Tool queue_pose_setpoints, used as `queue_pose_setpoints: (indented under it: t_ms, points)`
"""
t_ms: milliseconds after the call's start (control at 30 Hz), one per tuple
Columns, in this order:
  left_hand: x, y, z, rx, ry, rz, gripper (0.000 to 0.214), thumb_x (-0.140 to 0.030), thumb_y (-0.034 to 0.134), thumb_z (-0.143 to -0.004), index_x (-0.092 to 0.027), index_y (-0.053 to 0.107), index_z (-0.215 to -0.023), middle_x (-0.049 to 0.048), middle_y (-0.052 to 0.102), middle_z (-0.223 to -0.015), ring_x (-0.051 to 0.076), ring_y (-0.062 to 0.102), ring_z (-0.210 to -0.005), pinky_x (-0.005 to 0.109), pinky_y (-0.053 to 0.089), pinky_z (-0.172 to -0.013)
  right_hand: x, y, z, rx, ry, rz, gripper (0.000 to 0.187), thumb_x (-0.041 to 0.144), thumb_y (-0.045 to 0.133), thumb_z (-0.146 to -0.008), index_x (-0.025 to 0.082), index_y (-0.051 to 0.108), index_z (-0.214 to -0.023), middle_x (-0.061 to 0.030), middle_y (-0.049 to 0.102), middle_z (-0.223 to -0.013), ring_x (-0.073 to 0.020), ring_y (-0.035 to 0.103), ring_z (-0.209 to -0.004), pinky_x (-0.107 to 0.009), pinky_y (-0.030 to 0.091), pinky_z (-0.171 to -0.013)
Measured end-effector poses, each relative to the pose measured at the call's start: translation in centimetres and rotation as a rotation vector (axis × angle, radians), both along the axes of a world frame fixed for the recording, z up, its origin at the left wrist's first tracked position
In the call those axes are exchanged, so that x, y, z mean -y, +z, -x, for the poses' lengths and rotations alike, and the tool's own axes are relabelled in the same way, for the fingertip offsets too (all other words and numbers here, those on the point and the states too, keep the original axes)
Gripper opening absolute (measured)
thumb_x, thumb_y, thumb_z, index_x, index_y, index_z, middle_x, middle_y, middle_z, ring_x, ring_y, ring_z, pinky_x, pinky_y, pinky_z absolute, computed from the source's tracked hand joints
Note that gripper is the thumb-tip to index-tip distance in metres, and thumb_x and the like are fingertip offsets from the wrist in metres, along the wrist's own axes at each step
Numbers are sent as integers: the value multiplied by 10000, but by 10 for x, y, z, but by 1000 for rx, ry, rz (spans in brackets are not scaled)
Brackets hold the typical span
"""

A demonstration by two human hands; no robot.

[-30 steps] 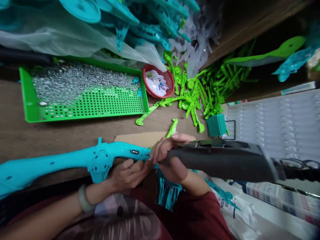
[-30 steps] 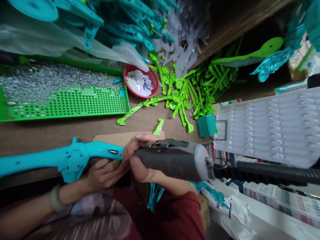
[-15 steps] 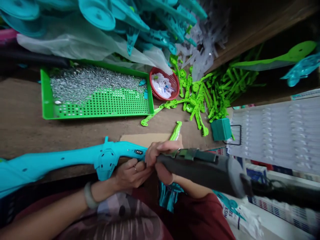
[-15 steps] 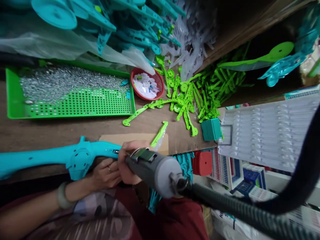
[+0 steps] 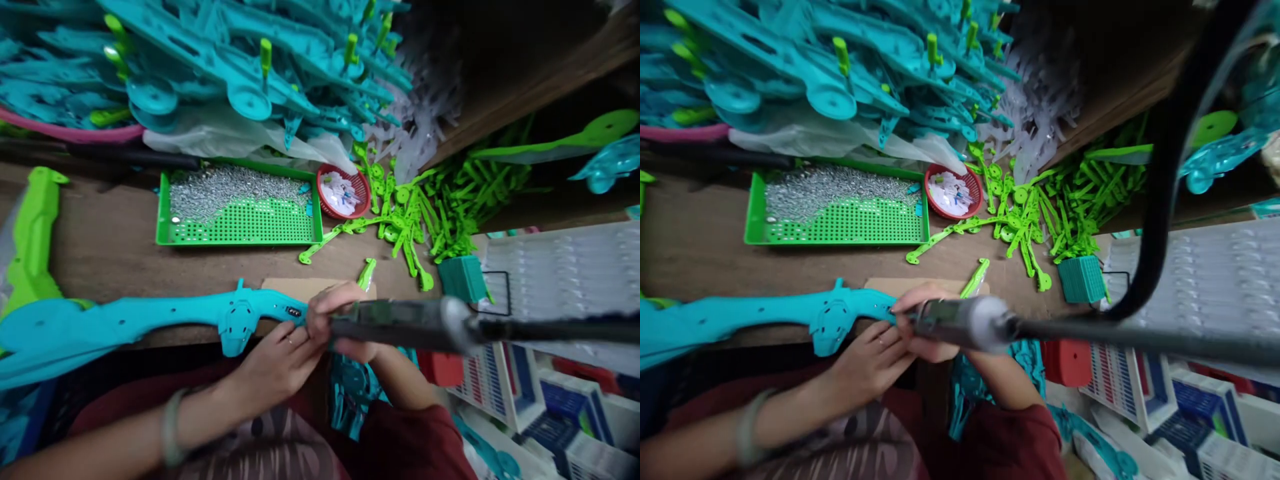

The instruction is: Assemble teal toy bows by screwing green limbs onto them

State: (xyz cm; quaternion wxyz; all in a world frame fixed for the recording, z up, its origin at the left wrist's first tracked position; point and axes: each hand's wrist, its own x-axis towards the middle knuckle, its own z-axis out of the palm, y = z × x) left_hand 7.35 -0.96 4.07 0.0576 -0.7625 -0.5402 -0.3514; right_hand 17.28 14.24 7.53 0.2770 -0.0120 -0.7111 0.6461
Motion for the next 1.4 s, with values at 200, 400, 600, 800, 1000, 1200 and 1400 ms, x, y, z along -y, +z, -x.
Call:
queue_pose_setpoints:
  t_ms: [200,400,600,800,1000,1200,1400]
  points:
    - [-91,62,94,-142,157,423,235,-226,471,-1006,-149,690,-1045,91,693,-1008,207,628,-889,311,455,-706,-33,46,21,-324,-318,83,260,366,640,-843,282,636,-1089,85,470,-531,-108,476,-393,-223,498,-412]
    - [-211,38,139,-368,228,568,313,-109,412,-966,-59,668,-1140,202,658,-1147,296,624,-1089,361,469,-801,-38,31,29,-189,-434,164,234,340,659,-832,279,599,-1049,77,513,-577,-127,511,-444,-277,523,-478]
    - [-191,49,142,-334,356,655,318,-100,371,-977,-81,633,-1155,184,623,-1165,282,635,-1051,345,475,-808,-67,15,48,-136,-531,115,335,401,718,-820,305,565,-1102,97,535,-596,-109,531,-451,-260,479,-478]
    - [-148,75,167,-442,451,716,346,-182,285,-1035,-63,594,-1136,155,579,-1127,227,599,-912,328,471,-737,-106,-2,121,-125,-661,46,375,565,708,-799,251,572,-952,94,543,-564,-95,543,-461,-271,467,-521]
    - [-97,74,175,-298,484,672,302,-276,272,-1040,-152,544,-1002,87,510,-1004,196,491,-759,316,373,-650,-108,-21,146,-142,-553,44,334,547,685,-846,234,587,-906,99,519,-573,-76,526,-459,-253,446,-506]
    - [-42,61,178,41,480,717,296,-419,310,-971,-226,524,-906,19,552,-829,197,522,-704,307,360,-647,-109,-35,148,-146,-568,91,376,574,691,-831,246,587,-982,102,501,-579,-79,527,-451,-249,439,-493]
    - [-32,60,195,102,492,597,537,-554,259,-960,-238,686,-1030,50,672,-987,230,621,-913,347,437,-819,-108,-36,150,-116,-603,117,501,658,681,-790,257,568,-1068,104,480,-583,-84,511,-447,-249,431,-486]
